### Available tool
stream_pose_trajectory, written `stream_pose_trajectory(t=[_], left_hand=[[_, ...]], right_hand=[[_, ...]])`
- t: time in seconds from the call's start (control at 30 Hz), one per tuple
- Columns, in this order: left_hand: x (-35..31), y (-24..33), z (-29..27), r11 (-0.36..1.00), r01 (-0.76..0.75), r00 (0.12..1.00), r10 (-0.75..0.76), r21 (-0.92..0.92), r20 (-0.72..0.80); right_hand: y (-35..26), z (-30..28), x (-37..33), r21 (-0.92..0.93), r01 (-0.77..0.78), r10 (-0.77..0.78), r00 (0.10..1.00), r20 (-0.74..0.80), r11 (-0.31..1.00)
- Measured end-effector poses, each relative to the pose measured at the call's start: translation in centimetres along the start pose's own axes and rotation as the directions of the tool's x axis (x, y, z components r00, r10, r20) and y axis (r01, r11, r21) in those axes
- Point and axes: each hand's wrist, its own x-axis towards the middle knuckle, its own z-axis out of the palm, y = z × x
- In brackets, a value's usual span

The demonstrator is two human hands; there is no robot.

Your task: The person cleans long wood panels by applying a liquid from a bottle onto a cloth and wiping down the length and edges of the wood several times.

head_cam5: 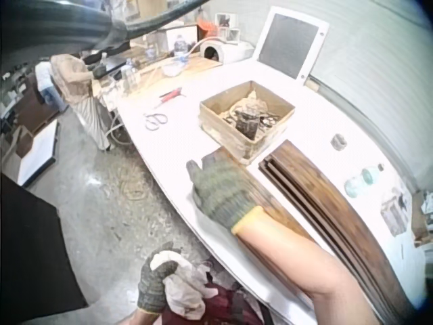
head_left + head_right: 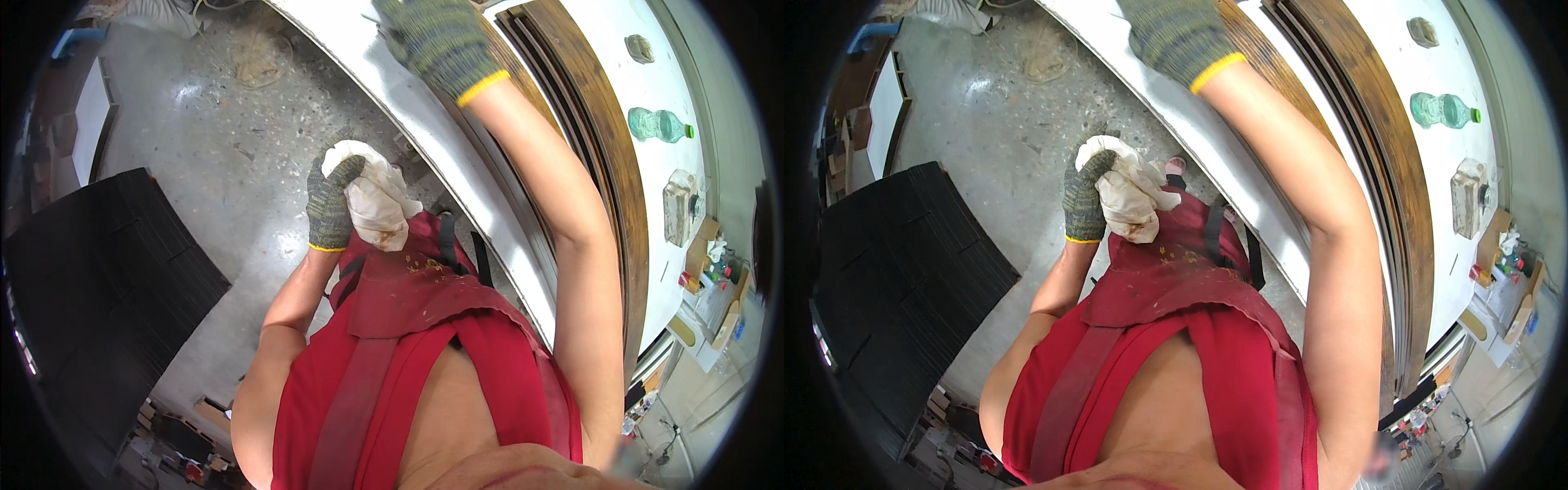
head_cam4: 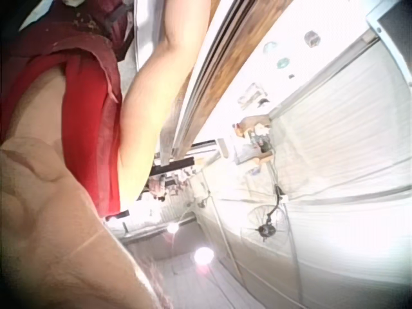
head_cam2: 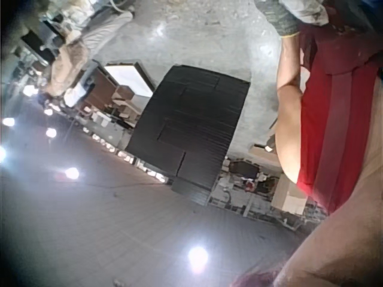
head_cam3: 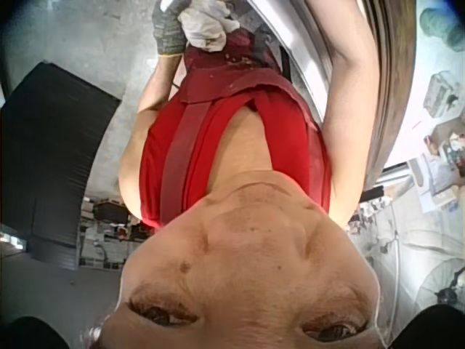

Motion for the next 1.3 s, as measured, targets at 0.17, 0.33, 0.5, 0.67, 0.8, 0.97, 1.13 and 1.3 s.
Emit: stream_pose_trajectory(t=[0.17,0.33,0.5,0.67,0.8,0.97,1.13,1.3], left_hand=[[0.6,-0.3,0.7,0.982,-0.135,0.991,0.134,0.132,0.015],[0.3,-1.2,0.6,0.997,-0.073,0.997,0.073,-0.011,-0.007],[1.4,-0.6,0.5,0.993,-0.007,1.0,0.01,-0.117,0.025],[1.2,-0.1,1.3,0.988,0.045,0.992,-0.027,-0.147,0.12],[-0.1,-0.6,-0.8,0.997,0.059,0.998,-0.058,-0.058,0.016],[-0.5,-1.7,0.9,0.983,0.044,0.999,-0.049,-0.179,-0.02],[-0.2,-1.8,1.7,0.982,0.038,0.999,-0.042,-0.183,-0.02],[-0.6,-1.0,0.9,0.988,-0.006,0.999,-0.001,-0.151,-0.046]], right_hand=[[0.4,-2.6,-0.6,0.054,0.047,-0.047,0.999,-0.003,0.997],[-0.2,-7.9,-10.5,0.045,0.032,-0.036,0.995,0.089,0.998],[-0.7,-9.8,-12.4,0.08,0.009,-0.02,0.991,0.132,0.997],[0.1,-4.6,-2.5,0.018,-0.031,0.027,0.984,0.174,0.999],[-1.2,-1.2,4.0,0.106,0.146,-0.163,0.972,0.172,0.984],[3.1,-4.0,-2.9,-0.012,0.182,-0.174,0.956,0.238,0.983],[3.2,-3.5,-1.4,0.072,0.123,-0.13,0.987,0.099,0.99],[1.1,0.1,4.7,-0.012,0.109,-0.104,0.969,0.225,0.994]])
